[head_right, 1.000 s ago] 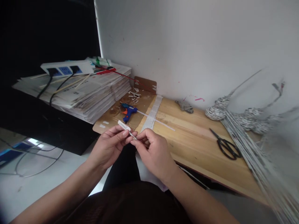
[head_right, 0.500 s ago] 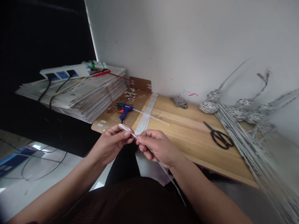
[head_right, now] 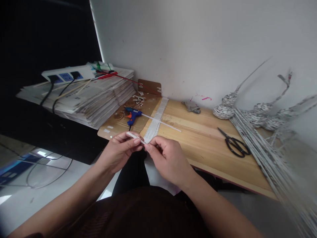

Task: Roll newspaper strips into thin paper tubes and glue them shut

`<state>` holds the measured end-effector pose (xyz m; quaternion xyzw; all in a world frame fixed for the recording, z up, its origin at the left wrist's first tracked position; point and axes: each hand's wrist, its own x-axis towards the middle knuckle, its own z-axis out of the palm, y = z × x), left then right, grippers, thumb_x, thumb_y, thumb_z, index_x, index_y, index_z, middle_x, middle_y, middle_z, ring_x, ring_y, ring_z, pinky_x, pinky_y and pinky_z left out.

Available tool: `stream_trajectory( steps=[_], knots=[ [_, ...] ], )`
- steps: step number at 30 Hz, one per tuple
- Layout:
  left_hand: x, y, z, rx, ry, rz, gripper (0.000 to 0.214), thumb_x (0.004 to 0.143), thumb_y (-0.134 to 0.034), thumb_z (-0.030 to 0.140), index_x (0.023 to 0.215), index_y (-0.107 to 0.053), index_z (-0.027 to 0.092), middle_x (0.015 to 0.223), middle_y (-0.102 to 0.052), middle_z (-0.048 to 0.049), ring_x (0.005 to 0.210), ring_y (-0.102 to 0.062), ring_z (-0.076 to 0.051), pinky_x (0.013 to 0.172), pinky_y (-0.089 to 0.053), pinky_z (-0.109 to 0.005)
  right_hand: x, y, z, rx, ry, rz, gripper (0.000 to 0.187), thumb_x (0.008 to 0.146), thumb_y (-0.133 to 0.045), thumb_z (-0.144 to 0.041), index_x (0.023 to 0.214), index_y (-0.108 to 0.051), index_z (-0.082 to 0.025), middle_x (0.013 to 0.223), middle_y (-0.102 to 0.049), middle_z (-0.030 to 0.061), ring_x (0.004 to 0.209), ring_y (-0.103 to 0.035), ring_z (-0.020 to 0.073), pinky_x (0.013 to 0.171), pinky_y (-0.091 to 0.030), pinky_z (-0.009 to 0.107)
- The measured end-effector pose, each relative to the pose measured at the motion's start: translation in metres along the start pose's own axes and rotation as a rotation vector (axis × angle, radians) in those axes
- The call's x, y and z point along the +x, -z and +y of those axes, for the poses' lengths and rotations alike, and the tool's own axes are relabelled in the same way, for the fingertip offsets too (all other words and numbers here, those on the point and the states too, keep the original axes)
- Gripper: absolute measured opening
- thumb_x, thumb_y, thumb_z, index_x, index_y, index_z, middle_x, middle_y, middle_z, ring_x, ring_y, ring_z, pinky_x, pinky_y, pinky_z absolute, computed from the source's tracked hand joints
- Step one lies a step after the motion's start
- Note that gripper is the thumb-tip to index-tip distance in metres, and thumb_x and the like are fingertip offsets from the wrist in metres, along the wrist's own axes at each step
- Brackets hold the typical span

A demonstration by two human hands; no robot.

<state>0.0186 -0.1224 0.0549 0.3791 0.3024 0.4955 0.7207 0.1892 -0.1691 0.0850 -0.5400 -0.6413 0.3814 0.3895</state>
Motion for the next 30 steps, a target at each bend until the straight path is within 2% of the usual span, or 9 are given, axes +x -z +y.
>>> stream_trajectory(
  steps=[6,12,15,19,21,22,24,28,30],
  knots=[
    [0.002,0.003,-0.002,-0.005,0.022,-0.018,0.011,0.068,-0.084,0.017,0.073,-0.074,0.015,0.082,-0.071,-0.0016,0.069,-0.067,-0.010,0.067,-0.057,-0.020,0.010,0.001,0.008,0.424,-0.290,-0.201,0.030,0.085,-0.064,-0.045,0.074,-0.063,-0.017,0.057,-0.050,-0.0045,0.038,-0.039,0.0042,0.034,-0.025,0.017],
    [0.005,0.008,-0.007,-0.043,0.110,-0.059,0.016,0.064,-0.086,0.020,0.074,-0.075,0.014,0.074,-0.070,-0.0026,0.066,-0.066,-0.011,0.062,-0.054,-0.020,0.016,0.002,0.023,0.737,-0.501,-0.425,0.029,0.081,-0.069,-0.043,0.073,-0.060,-0.016,0.054,-0.045,-0.0069,0.035,-0.034,0.0028,0.031,-0.019,0.016],
    [0.006,0.010,-0.011,-0.067,0.109,-0.062,0.014,0.066,-0.085,0.020,0.074,-0.074,0.015,0.074,-0.070,-0.0012,0.064,-0.065,-0.009,0.060,-0.052,-0.019,0.015,-0.002,0.027,0.716,-0.476,-0.429,0.029,0.084,-0.064,-0.045,0.077,-0.059,-0.017,0.056,-0.045,-0.0066,0.037,-0.036,0.0041,0.033,-0.021,0.017],
    [0.008,0.012,-0.015,-0.055,0.069,-0.009,0.011,0.068,-0.084,0.019,0.069,-0.074,0.016,0.076,-0.071,-0.0007,0.064,-0.063,-0.008,0.061,-0.049,-0.019,0.009,-0.008,0.022,0.254,-0.151,-0.150,0.023,0.089,-0.061,-0.041,0.083,-0.064,-0.020,0.068,-0.057,-0.0025,0.052,-0.049,0.0075,0.047,-0.038,0.021],
    [0.009,0.012,-0.016,-0.036,0.067,0.006,0.011,0.067,-0.084,0.019,0.067,-0.074,0.016,0.077,-0.072,-0.0017,0.066,-0.063,-0.008,0.060,-0.048,-0.019,0.006,-0.010,0.019,0.038,-0.006,-0.047,0.021,0.092,-0.058,-0.037,0.081,-0.065,-0.020,0.068,-0.059,-0.0016,0.058,-0.051,0.0088,0.056,-0.041,0.022],
    [0.010,0.013,-0.017,-0.026,0.074,0.007,0.011,0.067,-0.084,0.020,0.067,-0.074,0.016,0.078,-0.072,-0.0023,0.067,-0.063,-0.009,0.060,-0.047,-0.019,0.006,-0.010,0.019,-0.006,0.019,-0.031,0.023,0.093,-0.056,-0.036,0.080,-0.065,-0.020,0.067,-0.058,-0.0016,0.059,-0.051,0.0090,0.057,-0.041,0.023],
    [0.011,0.014,-0.019,-0.012,0.102,-0.016,0.011,0.067,-0.085,0.022,0.069,-0.075,0.016,0.077,-0.072,-0.0032,0.067,-0.063,-0.010,0.061,-0.047,-0.022,0.006,-0.009,0.021,0.061,-0.043,-0.090,0.026,0.094,-0.054,-0.038,0.079,-0.064,-0.019,0.064,-0.056,-0.0021,0.055,-0.049,0.0083,0.053,-0.039,0.022],
    [0.013,0.017,-0.024,-0.020,0.187,-0.113,0.018,0.070,-0.083,0.030,0.081,-0.078,0.017,0.071,-0.070,-0.0039,0.066,-0.063,-0.013,0.062,-0.048,-0.024,0.011,-0.006,0.031,0.523,-0.336,-0.316,0.029,0.091,-0.056,-0.044,0.080,-0.062,-0.018,0.058,-0.049,-0.0051,0.041,-0.040,0.0053,0.038,-0.028,0.019],
    [0.013,0.019,-0.026,-0.027,0.198,-0.132,0.020,0.072,-0.082,0.029,0.088,-0.078,0.017,0.073,-0.070,-0.0037,0.068,-0.062,-0.012,0.062,-0.047,-0.023,0.014,-0.006,0.036,0.677,-0.402,-0.335,0.030,0.089,-0.059,-0.046,0.079,-0.060,-0.018,0.056,-0.046,-0.0064,0.038,-0.037,0.0045,0.035,-0.024,0.017]
  ],
)
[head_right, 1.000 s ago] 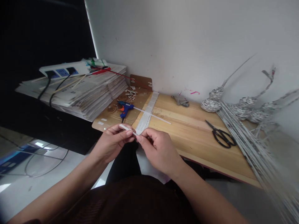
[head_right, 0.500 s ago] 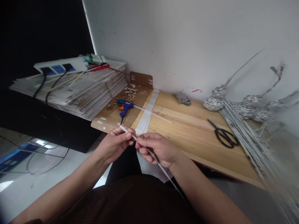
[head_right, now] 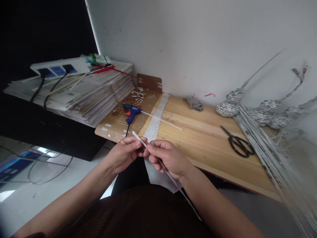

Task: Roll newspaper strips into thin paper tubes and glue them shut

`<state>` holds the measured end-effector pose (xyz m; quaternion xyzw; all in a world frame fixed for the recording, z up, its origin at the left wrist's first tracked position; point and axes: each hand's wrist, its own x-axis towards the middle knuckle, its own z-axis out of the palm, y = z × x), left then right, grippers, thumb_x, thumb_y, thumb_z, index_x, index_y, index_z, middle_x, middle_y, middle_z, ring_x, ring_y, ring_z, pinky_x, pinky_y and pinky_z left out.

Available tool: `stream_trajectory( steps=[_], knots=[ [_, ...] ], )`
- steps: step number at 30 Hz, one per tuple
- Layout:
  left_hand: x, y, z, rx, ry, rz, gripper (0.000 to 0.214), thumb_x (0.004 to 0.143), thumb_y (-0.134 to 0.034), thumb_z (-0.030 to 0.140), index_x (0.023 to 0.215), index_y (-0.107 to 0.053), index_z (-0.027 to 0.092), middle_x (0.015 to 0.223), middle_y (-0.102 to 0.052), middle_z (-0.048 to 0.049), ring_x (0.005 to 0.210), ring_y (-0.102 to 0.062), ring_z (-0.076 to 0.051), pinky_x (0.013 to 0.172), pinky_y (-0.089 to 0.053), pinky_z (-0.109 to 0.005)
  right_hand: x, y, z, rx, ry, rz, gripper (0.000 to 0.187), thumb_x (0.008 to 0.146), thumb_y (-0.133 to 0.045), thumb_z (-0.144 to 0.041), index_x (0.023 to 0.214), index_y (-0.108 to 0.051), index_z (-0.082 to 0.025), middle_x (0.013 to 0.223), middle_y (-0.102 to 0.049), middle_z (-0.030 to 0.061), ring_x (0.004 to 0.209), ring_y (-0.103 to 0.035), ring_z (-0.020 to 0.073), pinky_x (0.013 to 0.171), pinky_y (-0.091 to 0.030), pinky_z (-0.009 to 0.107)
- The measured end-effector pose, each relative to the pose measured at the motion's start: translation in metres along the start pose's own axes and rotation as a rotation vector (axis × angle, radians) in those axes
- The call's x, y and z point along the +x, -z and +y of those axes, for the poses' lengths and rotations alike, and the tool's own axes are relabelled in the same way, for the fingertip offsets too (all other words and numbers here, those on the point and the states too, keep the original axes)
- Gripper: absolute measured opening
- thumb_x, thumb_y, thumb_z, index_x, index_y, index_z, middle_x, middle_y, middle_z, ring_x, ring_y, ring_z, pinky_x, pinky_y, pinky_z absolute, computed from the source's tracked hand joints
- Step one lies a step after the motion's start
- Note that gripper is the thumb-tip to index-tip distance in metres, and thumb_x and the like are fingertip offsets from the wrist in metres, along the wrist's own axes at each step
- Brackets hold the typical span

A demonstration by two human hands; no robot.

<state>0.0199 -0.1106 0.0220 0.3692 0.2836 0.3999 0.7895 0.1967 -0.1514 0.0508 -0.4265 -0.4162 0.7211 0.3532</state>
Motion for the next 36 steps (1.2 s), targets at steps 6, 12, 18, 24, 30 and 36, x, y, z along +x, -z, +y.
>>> stream_trajectory(
  steps=[6,12,18,24,30,36],
  knots=[
    [0.000,0.005,0.004,0.037,-0.057,0.080,0.032,0.072,-0.082,0.027,0.102,-0.076,0.018,0.079,-0.068,-0.0031,0.070,-0.060,-0.010,0.063,-0.048,-0.021,0.003,0.002,0.004,-0.077,0.074,0.076,0.031,0.090,-0.059,-0.046,0.082,-0.062,-0.017,0.057,-0.047,-0.0063,0.039,-0.037,0.0040,0.036,-0.026,0.018],
    [0.002,-0.002,0.012,0.072,-0.153,0.187,0.018,0.068,-0.085,0.031,0.075,-0.076,0.017,0.065,-0.062,0.0007,0.059,-0.054,-0.006,0.057,-0.043,-0.018,-0.004,-0.007,0.003,-0.581,0.314,0.256,0.027,0.094,-0.055,-0.039,0.081,-0.064,-0.018,0.064,-0.052,-0.0034,0.055,-0.047,0.0063,0.053,-0.038,0.020],
    [0.003,0.001,0.009,0.092,-0.154,0.118,0.017,0.067,-0.085,0.029,0.077,-0.078,0.017,0.066,-0.065,-0.0005,0.060,-0.055,-0.007,0.058,-0.043,-0.018,-0.001,-0.001,0.005,-0.065,-0.005,0.003,0.030,0.092,-0.056,-0.044,0.080,-0.059,-0.017,0.056,-0.044,-0.0061,0.041,-0.038,0.0045,0.038,-0.026,0.019],
    [-0.001,0.004,0.010,0.158,-0.198,0.055,0.012,0.072,-0.082,0.028,0.080,-0.078,0.019,0.070,-0.067,-0.0002,0.062,-0.055,-0.007,0.059,-0.045,-0.018,0.004,0.000,0.008,0.125,-0.099,-0.109,0.030,0.090,-0.056,-0.047,0.080,-0.054,-0.018,0.054,-0.041,-0.0076,0.037,-0.035,0.0050,0.035,-0.022,0.019],
    [-0.005,0.008,0.011,0.314,-0.246,0.112,0.013,0.074,-0.081,0.027,0.084,-0.077,0.019,0.072,-0.067,0.0003,0.064,-0.055,-0.007,0.061,-0.044,-0.018,-0.006,-0.012,0.004,-0.615,0.270,0.189,0.025,0.094,-0.054,-0.040,0.082,-0.059,-0.018,0.063,-0.051,-0.0039,0.053,-0.047,0.0072,0.051,-0.037,0.022],
    [-0.005,0.008,0.006,0.245,-0.217,0.091,0.017,0.073,-0.082,0.023,0.088,-0.075,0.020,0.074,-0.068,0.0007,0.067,-0.058,-0.007,0.066,-0.046,-0.019,-0.010,-0.015,0.008,-0.763,0.378,0.266,0.025,0.098,-0.048,-0.036,0.087,-0.063,-0.019,0.067,-0.057,-0.0024,0.059,-0.052,0.0083,0.058,-0.041,0.023]
  ],
)
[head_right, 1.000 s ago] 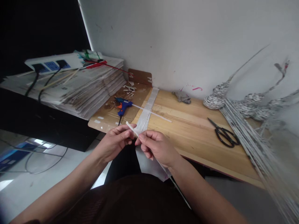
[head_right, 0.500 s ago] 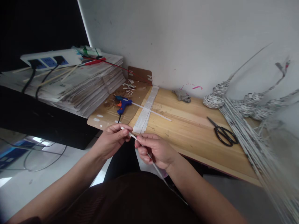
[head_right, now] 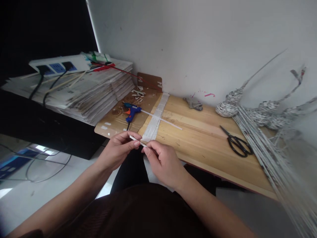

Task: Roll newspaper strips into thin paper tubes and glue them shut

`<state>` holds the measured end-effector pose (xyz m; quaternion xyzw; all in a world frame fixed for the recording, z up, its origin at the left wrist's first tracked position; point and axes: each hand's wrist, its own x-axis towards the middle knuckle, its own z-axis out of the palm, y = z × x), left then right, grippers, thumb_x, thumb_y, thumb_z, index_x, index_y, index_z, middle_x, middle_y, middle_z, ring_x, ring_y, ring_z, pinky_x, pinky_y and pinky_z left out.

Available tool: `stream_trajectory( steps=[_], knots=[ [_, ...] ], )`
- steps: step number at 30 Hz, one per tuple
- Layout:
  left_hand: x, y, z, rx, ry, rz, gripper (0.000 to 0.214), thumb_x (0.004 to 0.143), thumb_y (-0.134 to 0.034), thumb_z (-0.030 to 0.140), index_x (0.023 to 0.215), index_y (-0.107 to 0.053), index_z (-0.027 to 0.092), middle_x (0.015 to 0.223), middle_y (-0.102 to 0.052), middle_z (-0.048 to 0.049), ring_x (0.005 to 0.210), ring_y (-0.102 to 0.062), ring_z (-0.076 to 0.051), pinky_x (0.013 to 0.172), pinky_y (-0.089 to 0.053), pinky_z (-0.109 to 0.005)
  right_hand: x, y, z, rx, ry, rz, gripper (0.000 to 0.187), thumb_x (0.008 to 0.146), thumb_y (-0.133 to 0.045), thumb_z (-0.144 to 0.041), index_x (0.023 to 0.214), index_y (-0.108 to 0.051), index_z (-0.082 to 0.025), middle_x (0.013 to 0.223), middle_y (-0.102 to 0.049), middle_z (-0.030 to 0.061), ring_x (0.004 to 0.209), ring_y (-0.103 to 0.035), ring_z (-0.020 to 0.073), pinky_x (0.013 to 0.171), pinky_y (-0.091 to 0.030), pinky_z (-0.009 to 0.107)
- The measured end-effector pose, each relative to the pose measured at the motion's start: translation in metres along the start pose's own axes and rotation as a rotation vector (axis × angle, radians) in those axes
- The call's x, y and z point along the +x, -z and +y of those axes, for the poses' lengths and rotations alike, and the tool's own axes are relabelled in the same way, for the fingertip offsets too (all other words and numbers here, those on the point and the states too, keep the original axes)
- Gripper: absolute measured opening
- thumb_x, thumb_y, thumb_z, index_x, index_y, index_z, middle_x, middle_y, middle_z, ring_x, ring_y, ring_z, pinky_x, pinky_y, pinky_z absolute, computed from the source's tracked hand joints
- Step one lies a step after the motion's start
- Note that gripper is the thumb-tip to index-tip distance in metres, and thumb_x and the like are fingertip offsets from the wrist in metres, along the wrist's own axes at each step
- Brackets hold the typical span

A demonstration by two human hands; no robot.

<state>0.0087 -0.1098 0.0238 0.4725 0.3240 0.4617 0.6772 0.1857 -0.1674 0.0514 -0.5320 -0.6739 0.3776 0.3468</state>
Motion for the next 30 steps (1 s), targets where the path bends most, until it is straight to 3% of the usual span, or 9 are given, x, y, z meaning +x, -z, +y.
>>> stream_trajectory(
  steps=[7,12,14,18,21,30],
  knots=[
    [0.001,-0.005,0.003,-0.076,-0.016,-0.001,0.021,0.069,-0.083,0.019,0.089,-0.076,0.020,0.073,-0.068,0.0013,0.066,-0.059,-0.007,0.065,-0.046,-0.019,0.004,0.002,0.003,0.654,-0.338,-0.233,0.028,0.094,-0.053,-0.043,0.085,-0.060,-0.018,0.054,-0.047,-0.0061,0.039,-0.041,0.0052,0.036,-0.028,0.017],
    [0.000,-0.008,0.004,-0.121,0.028,-0.061,0.017,0.070,-0.083,0.023,0.085,-0.077,0.018,0.076,-0.069,-0.0008,0.067,-0.060,-0.009,0.065,-0.047,-0.022,0.009,0.005,0.009,0.977,-0.440,-0.430,0.027,0.090,-0.058,-0.042,0.078,-0.056,-0.017,0.048,-0.042,-0.0077,0.034,-0.038,0.0053,0.032,-0.025,0.016],
    [-0.001,-0.007,0.003,-0.103,0.028,-0.078,0.014,0.071,-0.083,0.025,0.082,-0.077,0.018,0.076,-0.069,-0.0011,0.067,-0.060,-0.009,0.065,-0.047,-0.022,0.009,0.006,0.009,0.961,-0.437,-0.444,0.029,0.090,-0.057,-0.044,0.078,-0.057,-0.017,0.049,-0.042,-0.0075,0.034,-0.039,0.0055,0.032,-0.026,0.016],
    [-0.002,-0.005,0.002,-0.044,-0.015,-0.059,0.010,0.074,-0.080,0.024,0.080,-0.076,0.017,0.078,-0.069,-0.0013,0.069,-0.059,-0.009,0.066,-0.045,-0.022,0.006,0.005,0.003,0.630,-0.325,-0.281,0.033,0.092,-0.056,-0.046,0.089,-0.064,-0.015,0.059,-0.051,-0.0042,0.041,-0.045,0.0045,0.037,-0.032,0.015],
    [-0.002,-0.007,0.004,-0.051,-0.021,-0.052,0.012,0.072,-0.082,0.023,0.075,-0.073,0.016,0.079,-0.069,-0.0015,0.067,-0.058,-0.008,0.065,-0.045,-0.022,0.002,0.006,-0.001,0.501,-0.285,-0.265,0.037,0.094,-0.053,-0.048,0.091,-0.065,-0.014,0.059,-0.052,-0.0037,0.043,-0.045,0.0041,0.040,-0.033,0.015],
    [-0.007,-0.013,0.006,-0.163,0.047,-0.053,0.020,0.063,-0.087,0.024,0.068,-0.071,0.013,0.076,-0.068,-0.0022,0.061,-0.055,-0.008,0.062,-0.044,-0.023,0.000,0.005,0.010,0.924,-0.406,-0.491,0.036,0.093,-0.055,-0.046,0.079,-0.061,-0.014,0.045,-0.041,-0.0072,0.033,-0.037,0.0049,0.034,-0.026,0.017]
  ],
)
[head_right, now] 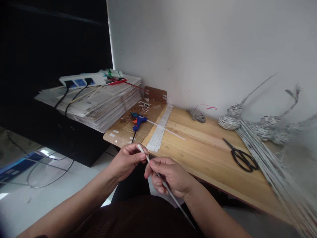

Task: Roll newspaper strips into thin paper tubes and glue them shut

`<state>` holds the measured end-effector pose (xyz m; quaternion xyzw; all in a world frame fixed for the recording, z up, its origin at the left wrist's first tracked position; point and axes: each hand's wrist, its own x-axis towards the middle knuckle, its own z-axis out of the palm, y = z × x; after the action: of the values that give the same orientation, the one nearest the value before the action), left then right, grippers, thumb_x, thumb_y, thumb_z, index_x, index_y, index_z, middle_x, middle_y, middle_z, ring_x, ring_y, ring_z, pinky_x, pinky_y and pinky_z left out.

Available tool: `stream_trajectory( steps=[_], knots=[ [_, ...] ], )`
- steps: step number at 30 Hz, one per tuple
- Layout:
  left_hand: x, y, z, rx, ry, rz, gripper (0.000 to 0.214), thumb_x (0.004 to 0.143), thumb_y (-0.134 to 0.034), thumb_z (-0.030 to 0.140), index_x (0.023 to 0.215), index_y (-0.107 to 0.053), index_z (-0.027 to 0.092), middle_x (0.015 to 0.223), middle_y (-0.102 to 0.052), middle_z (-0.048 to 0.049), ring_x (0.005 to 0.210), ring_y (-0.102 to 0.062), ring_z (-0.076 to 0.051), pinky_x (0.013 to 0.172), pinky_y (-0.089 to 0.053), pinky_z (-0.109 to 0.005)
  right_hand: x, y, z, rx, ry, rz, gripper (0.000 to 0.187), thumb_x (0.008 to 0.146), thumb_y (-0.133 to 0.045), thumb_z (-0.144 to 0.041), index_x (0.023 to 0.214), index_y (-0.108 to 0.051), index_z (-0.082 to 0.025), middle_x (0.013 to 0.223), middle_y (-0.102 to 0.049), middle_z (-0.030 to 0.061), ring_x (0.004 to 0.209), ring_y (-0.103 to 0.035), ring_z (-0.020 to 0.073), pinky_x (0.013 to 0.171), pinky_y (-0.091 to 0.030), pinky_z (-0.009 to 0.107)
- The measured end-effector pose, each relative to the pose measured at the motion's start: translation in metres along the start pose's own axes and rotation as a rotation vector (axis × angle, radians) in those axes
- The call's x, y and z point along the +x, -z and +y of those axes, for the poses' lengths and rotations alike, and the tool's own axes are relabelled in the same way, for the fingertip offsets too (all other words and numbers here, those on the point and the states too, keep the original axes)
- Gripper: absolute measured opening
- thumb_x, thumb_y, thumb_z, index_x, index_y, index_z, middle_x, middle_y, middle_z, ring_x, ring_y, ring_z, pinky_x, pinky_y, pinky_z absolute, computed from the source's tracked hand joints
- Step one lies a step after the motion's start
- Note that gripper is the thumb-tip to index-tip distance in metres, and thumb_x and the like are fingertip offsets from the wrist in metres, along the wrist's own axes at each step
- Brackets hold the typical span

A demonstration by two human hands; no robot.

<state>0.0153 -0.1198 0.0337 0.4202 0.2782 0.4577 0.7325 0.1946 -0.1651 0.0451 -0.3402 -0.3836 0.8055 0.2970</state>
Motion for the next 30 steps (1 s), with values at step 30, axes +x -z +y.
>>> stream_trajectory(
  steps=[30],
  knots=[
    [0.089,0.103,-0.001,1.791,-0.617,0.311,0.025,0.090,-0.051,0.039,0.097,-0.068,0.022,0.103,-0.073,-0.0048,0.101,-0.063,-0.028,0.095,-0.047,-0.042,-0.174,0.093,-0.040,-1.635,-0.315,1.331,0.037,0.099,-0.032,-0.039,0.096,-0.065,-0.021,0.088,-0.072,0.0101,0.081,-0.067,0.0274,0.069,-0.041,0.034]
  ],
)
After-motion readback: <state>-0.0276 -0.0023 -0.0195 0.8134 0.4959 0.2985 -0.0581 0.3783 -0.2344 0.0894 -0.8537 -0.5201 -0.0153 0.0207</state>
